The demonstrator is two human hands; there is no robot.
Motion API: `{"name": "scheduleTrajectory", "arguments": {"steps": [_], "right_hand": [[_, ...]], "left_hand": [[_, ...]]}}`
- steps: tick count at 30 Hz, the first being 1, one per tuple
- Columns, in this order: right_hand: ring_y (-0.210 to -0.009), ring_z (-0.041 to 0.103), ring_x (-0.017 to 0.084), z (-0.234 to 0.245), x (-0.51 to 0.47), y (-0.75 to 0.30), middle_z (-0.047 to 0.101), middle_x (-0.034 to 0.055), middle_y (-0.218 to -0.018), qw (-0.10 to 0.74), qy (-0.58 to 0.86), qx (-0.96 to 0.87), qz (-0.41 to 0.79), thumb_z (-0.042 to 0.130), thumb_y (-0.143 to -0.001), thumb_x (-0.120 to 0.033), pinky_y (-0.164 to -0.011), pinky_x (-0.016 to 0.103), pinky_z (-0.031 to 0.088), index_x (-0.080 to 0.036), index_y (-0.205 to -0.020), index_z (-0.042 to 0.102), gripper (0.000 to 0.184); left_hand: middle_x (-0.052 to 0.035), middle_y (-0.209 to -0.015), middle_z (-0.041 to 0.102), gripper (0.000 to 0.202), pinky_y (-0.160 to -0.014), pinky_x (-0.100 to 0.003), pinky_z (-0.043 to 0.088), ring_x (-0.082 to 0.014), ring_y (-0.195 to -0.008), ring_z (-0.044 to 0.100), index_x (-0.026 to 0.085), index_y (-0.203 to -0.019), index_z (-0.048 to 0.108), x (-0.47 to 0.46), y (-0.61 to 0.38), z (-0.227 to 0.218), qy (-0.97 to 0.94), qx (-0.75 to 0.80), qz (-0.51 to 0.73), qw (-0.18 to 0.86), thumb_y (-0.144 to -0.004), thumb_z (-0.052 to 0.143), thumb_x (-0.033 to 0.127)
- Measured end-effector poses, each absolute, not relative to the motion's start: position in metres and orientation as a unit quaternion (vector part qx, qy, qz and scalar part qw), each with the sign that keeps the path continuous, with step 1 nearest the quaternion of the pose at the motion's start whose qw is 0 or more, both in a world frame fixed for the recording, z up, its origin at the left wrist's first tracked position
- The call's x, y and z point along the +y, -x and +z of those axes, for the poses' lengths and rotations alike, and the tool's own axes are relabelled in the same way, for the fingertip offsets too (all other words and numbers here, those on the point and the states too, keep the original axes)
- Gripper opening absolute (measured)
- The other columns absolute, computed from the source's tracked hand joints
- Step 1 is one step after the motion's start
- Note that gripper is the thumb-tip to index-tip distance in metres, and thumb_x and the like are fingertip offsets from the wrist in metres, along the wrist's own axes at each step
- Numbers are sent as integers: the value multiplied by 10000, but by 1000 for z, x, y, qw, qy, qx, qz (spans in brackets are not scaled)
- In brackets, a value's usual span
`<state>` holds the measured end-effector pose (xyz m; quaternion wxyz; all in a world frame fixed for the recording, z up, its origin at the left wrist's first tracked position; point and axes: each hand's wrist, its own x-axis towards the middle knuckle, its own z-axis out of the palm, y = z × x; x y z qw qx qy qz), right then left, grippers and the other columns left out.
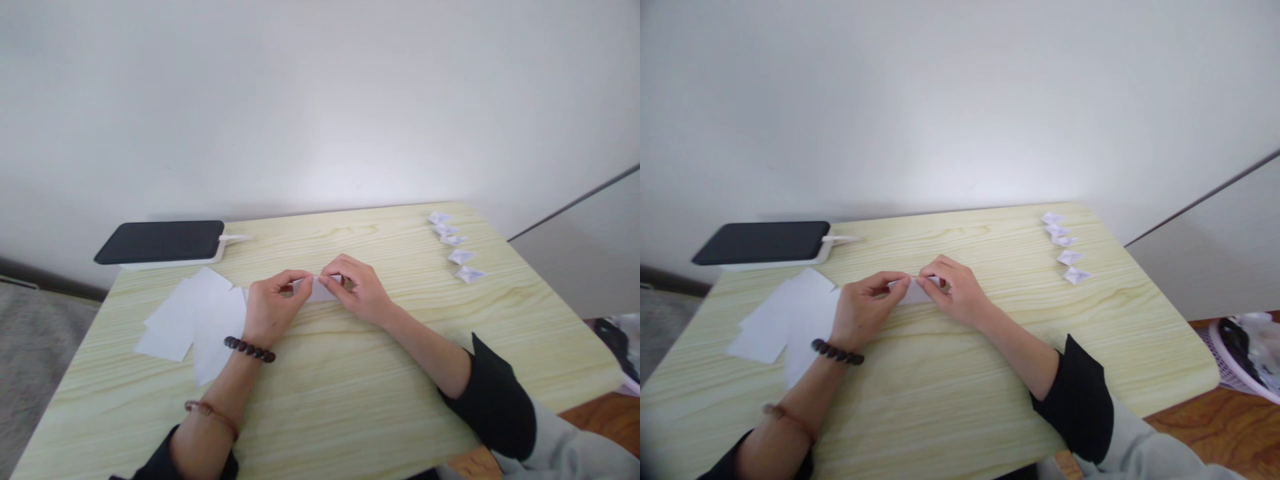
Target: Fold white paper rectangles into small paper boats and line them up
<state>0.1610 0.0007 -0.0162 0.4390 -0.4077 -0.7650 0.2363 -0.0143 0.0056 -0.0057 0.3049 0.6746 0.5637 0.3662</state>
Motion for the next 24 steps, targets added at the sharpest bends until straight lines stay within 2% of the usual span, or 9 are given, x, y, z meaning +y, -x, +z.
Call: {"name": "scheduleTrajectory", "arguments": {"steps": [3,8,17,21,24], "right_hand": [[-724,535,134,-15,1,-161,603,26,-781,451,419,-754,227,501,-906,-261,-648,271,425,-202,-825,586,131],[-723,539,145,-16,2,-162,593,33,-780,469,454,-724,224,495,-907,-296,-628,277,410,-201,-826,568,145],[-730,537,142,-19,4,-165,582,29,-796,474,471,-704,239,487,-909,-296,-631,263,407,-197,-839,561,142],[-722,533,132,-17,1,-163,579,23,-784,450,450,-731,247,504,-902,-271,-615,250,405,-198,-832,575,123],[-686,521,121,-15,0,-161,580,18,-773,443,443,-736,255,516,-893,-253,-580,240,394,-196,-825,586,112]], "left_hand": [[-7,-775,744,243,-644,-230,524,-162,-672,666,204,-793,746,7,15,-5,-652,572,378,324,-749,614,403],[-17,-777,750,238,-692,-252,545,-186,-720,687,193,-778,746,8,16,-3,-628,584,385,340,-741,616,389],[-37,-777,745,277,-678,-252,550,-172,-691,683,160,-822,739,11,18,2,-612,570,394,382,-789,535,344],[-32,-822,742,303,-651,-235,526,-168,-711,670,178,-837,738,10,18,-1,-642,536,387,388,-811,537,403],[-14,-778,730,297,-593,-221,487,-158,-672,645,185,-824,732,10,19,-7,-666,533,363,375,-785,595,446]]}}
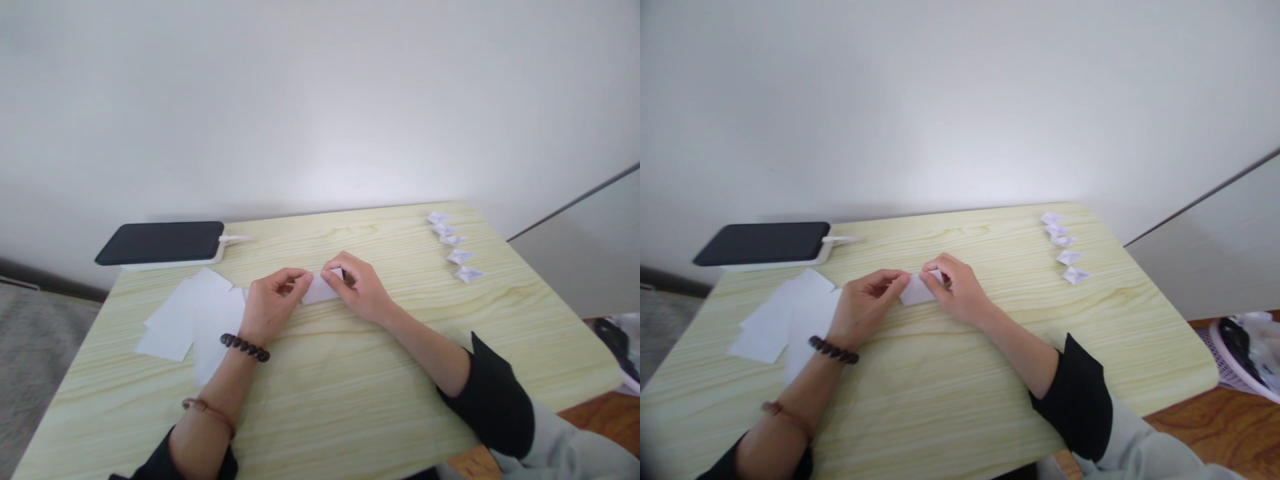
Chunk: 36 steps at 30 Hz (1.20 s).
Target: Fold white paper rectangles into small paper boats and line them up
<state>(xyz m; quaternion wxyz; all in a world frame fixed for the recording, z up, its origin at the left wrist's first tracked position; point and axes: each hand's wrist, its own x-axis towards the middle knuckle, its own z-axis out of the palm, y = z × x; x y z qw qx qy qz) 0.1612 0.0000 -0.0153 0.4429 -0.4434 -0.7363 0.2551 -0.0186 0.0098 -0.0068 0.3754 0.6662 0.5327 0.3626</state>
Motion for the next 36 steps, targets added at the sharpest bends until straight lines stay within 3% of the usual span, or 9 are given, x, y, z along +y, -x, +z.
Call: {"name": "scheduleTrajectory", "arguments": {"steps": [7,16,21,24,27,36], "right_hand": [[-634,517,102,-17,2,-163,587,9,-724,418,459,-743,252,519,-865,-195,-583,222,398,-173,-788,613,124],[-570,506,92,-19,9,-174,623,4,-669,406,497,-726,246,524,-819,-157,-551,212,381,-161,-743,646,144],[-548,510,92,-23,9,-174,627,12,-665,450,517,-663,300,486,-871,-226,-521,211,387,-144,-820,667,205],[-615,540,98,-21,7,-172,642,27,-751,416,477,-718,292,487,-899,-292,-557,214,398,-151,-887,674,235],[-614,529,96,-18,6,-169,627,15,-727,386,458,-756,264,527,-889,-297,-572,217,391,-163,-832,667,202],[-610,496,105,-18,8,-172,574,8,-671,418,494,-726,232,501,-900,-280,-575,233,369,-157,-753,613,223]], "left_hand": [[1,-700,704,329,-529,-223,422,-138,-578,586,183,-798,720,11,21,-10,-675,562,343,333,-798,569,476],[-15,-746,718,347,-588,-228,444,-162,-656,616,166,-807,709,13,22,-10,-641,577,354,361,-783,578,487],[-19,-743,706,365,-549,-210,422,-147,-639,600,153,-818,697,15,23,-9,-629,567,365,388,-785,573,494],[-7,-693,690,359,-521,-203,402,-133,-597,579,158,-799,699,14,21,-10,-647,561,347,382,-780,577,494],[-6,-716,703,335,-544,-205,426,-138,-622,597,167,-796,705,13,20,-11,-659,547,343,386,-780,577,477],[-17,-734,733,267,-669,-238,531,-173,-697,684,170,-801,712,14,22,-4,-625,566,350,407,-769,599,409]]}}
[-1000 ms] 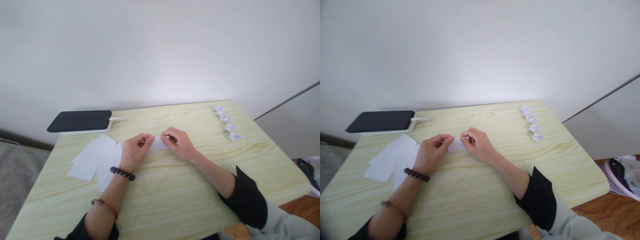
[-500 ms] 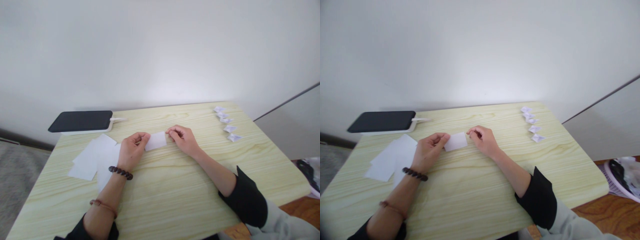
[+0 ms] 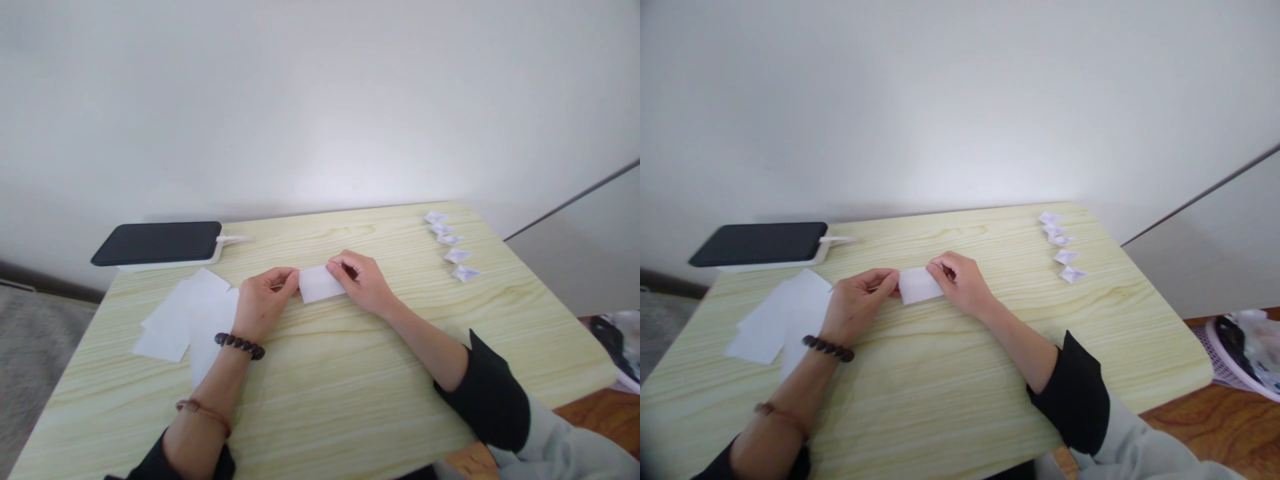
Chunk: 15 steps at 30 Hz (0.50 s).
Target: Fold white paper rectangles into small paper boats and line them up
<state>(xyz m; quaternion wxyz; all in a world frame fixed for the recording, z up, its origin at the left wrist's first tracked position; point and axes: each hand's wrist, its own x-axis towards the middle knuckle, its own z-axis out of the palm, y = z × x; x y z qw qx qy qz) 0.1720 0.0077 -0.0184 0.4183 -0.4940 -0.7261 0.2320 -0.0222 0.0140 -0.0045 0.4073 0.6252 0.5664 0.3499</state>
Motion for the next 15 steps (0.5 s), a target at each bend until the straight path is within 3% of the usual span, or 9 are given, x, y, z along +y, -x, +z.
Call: {"name": "scheduleTrajectory", "arguments": {"steps": [5,9,15], "right_hand": [[-599,488,102,-21,9,-174,579,9,-689,442,511,-696,245,487,-906,-298,-562,229,369,-159,-780,613,227],[-616,509,99,-17,8,-171,598,11,-693,406,478,-736,253,510,-897,-262,-569,223,367,-154,-761,626,209],[-600,508,91,-19,7,-170,592,4,-693,389,453,-762,252,533,-881,-240,-567,211,376,-163,-783,644,166]], "left_hand": [[-39,-795,737,259,-697,-263,560,-173,-714,689,157,-806,702,16,21,-6,-580,560,385,449,-779,587,387],[-39,-858,732,352,-677,-256,546,-174,-755,672,162,-897,698,15,19,-7,-612,535,380,441,-812,545,467],[-13,-753,718,337,-588,-218,477,-153,-664,631,182,-810,705,12,19,-7,-681,523,319,401,-773,596,499]]}}
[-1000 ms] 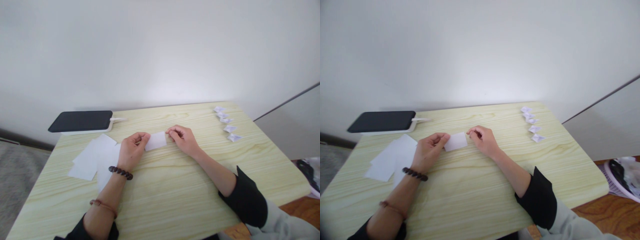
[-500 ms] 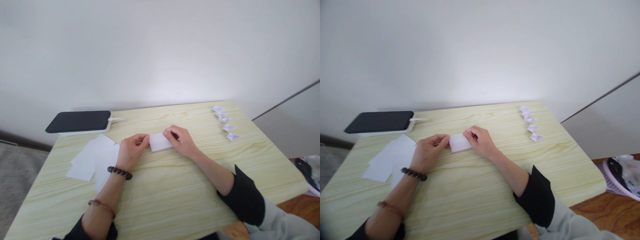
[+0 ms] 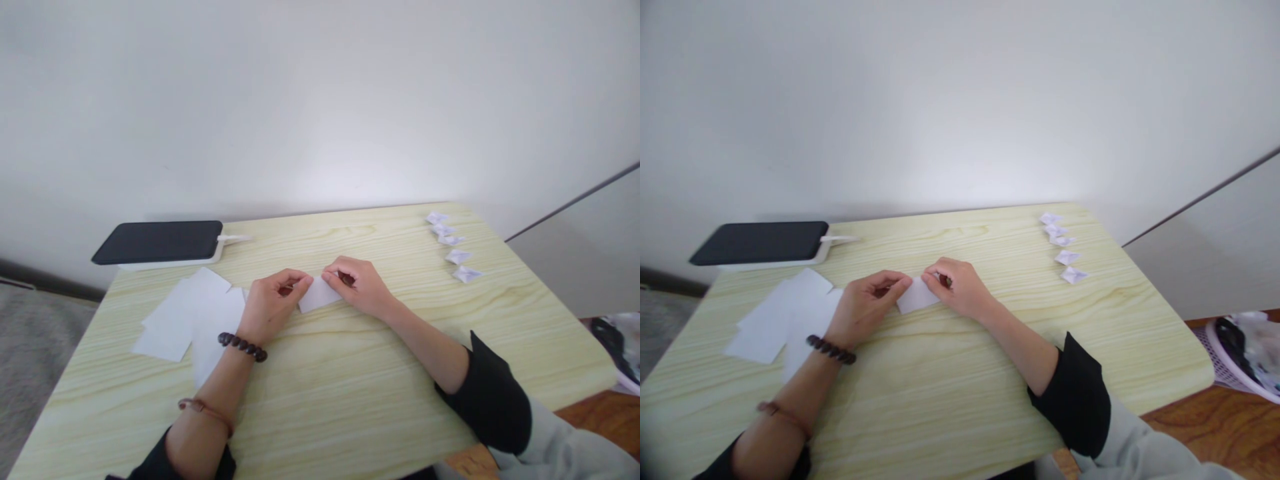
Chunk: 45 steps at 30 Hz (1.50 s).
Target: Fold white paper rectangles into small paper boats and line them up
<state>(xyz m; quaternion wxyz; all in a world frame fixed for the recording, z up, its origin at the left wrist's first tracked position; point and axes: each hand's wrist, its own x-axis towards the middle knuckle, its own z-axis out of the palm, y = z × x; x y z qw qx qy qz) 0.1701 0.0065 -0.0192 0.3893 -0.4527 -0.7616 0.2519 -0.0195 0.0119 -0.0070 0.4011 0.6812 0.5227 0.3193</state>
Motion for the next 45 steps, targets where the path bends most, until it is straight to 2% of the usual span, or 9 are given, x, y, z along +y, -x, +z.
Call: {"name": "scheduleTrajectory", "arguments": {"steps": [9,17,22,28,33,36,38,41,45], "right_hand": [[-609,531,103,-19,7,-171,632,14,-698,384,478,-751,247,505,-864,-201,-572,219,390,-164,-770,660,185],[-559,527,90,-22,10,-173,648,20,-700,437,504,-672,322,481,-878,-258,-535,208,401,-153,-840,670,219],[-564,516,84,-22,9,-169,639,6,-711,396,496,-712,301,594,-831,-337,-528,203,388,-159,-864,643,187],[-522,506,79,-22,8,-168,633,-10,-664,436,500,-693,282,637,-803,-295,-499,203,385,-176,-802,651,120],[-552,534,95,-20,7,-169,666,15,-716,468,480,-710,213,629,-818,-283,-543,225,427,-190,-789,674,107],[-550,532,104,-22,9,-170,678,23,-721,456,504,-706,198,618,-827,-294,-549,238,432,-193,-806,688,124],[-546,527,107,-24,11,-170,678,25,-712,442,527,-699,194,627,-819,-289,-550,243,430,-186,-804,693,124],[-558,537,110,-28,13,-171,680,25,-722,417,549,-700,184,632,-816,-269,-560,245,430,-180,-805,698,112],[-588,560,114,-30,13,-172,674,27,-739,394,546,-722,161,626,-830,-250,-587,245,446,-183,-825,713,110]], "left_hand": [[-9,-727,704,383,-521,-213,416,-140,-588,585,174,-820,696,14,22,-9,-663,571,335,350,-793,552,528],[-32,-772,730,379,-525,-215,429,-153,-637,617,161,-857,702,17,26,-6,-608,594,366,379,-770,590,512],[-31,-746,729,355,-562,-218,458,-160,-671,630,164,-845,702,15,22,-6,-608,570,364,415,-754,618,497],[-27,-732,722,402,-533,-223,450,-157,-617,618,165,-894,705,14,23,-7,-643,546,323,430,-734,629,525],[-23,-763,723,365,-561,-230,449,-158,-639,623,177,-856,704,13,22,-9,-677,543,310,390,-800,558,507],[-27,-879,727,328,-623,-258,482,-156,-656,624,195,-961,687,13,21,-12,-695,550,321,334,-808,570,461],[-33,-968,716,303,-731,-295,497,-170,-752,628,212,-1041,670,15,22,-15,-729,533,331,273,-813,587,394],[-43,-1050,688,229,-937,-395,425,-226,-995,571,241,-1012,699,17,24,-19,-797,486,315,173,-817,612,320],[-48,-1113,641,215,-949,-466,388,-266,-1072,501,281,-1019,711,17,27,-21,-831,482,255,107,-836,608,327]]}}
